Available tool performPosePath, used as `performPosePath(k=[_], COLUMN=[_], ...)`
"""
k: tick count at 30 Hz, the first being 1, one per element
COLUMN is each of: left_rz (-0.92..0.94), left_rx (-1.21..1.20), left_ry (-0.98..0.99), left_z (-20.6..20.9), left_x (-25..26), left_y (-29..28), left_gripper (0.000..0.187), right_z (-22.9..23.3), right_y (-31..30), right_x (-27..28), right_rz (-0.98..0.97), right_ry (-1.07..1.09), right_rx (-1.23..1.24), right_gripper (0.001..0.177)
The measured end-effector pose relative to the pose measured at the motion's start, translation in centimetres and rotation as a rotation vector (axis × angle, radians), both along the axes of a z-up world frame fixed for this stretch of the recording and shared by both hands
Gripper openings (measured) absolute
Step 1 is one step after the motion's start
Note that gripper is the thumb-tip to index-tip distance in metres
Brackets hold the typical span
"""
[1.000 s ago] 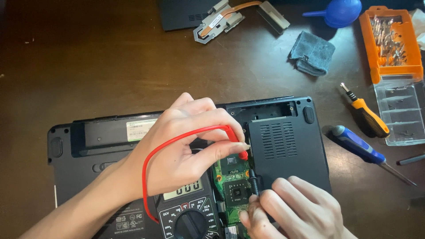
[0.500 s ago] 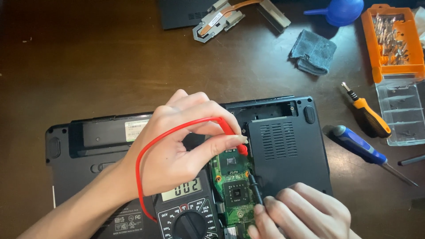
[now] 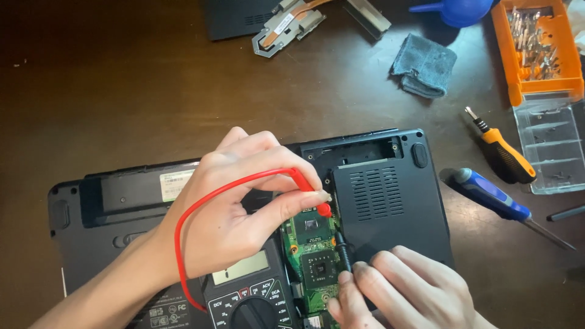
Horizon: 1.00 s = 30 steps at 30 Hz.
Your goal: The person uses a multimeter to test points on a laptop motherboard. They hold the red and black probes and touch them to various components on the green circuit board while the multimeter display shows changing readings.
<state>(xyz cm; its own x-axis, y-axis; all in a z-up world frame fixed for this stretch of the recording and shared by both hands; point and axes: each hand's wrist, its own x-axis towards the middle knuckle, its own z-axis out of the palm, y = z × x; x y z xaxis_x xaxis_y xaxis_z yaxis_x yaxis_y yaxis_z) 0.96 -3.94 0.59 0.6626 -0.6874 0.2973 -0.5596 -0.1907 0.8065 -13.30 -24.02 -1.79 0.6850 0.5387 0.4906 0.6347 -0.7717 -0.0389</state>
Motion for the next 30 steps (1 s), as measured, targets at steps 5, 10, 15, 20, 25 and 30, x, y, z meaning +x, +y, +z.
performPosePath(k=[5,10,15,20,25,30], left_rz=[-0.004,-0.009,-0.006,-0.015,-0.037,-0.051], left_rx=[0.005,0.013,0.017,0.011,0.017,0.011], left_ry=[-0.007,-0.018,-0.008,-0.011,-0.011,-0.024], left_z=[0.06,0.12,-0.01,0.08,0.10,-0.05], left_x=[-0.01,-0.02,-0.04,-0.01,0.06,0.11], left_y=[-0.18,-0.26,-0.39,-0.40,-0.29,-0.22], left_gripper=[0.011,0.010,0.011,0.012,0.013,0.008], right_z=[0.22,-0.02,0.10,0.01,0.12,0.59], right_y=[0.07,-0.18,-0.19,-0.25,-0.02,0.37], right_x=[0.50,0.44,0.35,0.40,0.06,0.36], right_rz=[0.007,0.000,0.000,0.002,-0.006,-0.016], right_ry=[-0.057,-0.072,-0.061,-0.073,-0.030,0.004], right_rx=[-0.012,-0.013,-0.013,-0.021,-0.015,-0.016], right_gripper=[0.018,0.018,0.017,0.018,0.019,0.017])
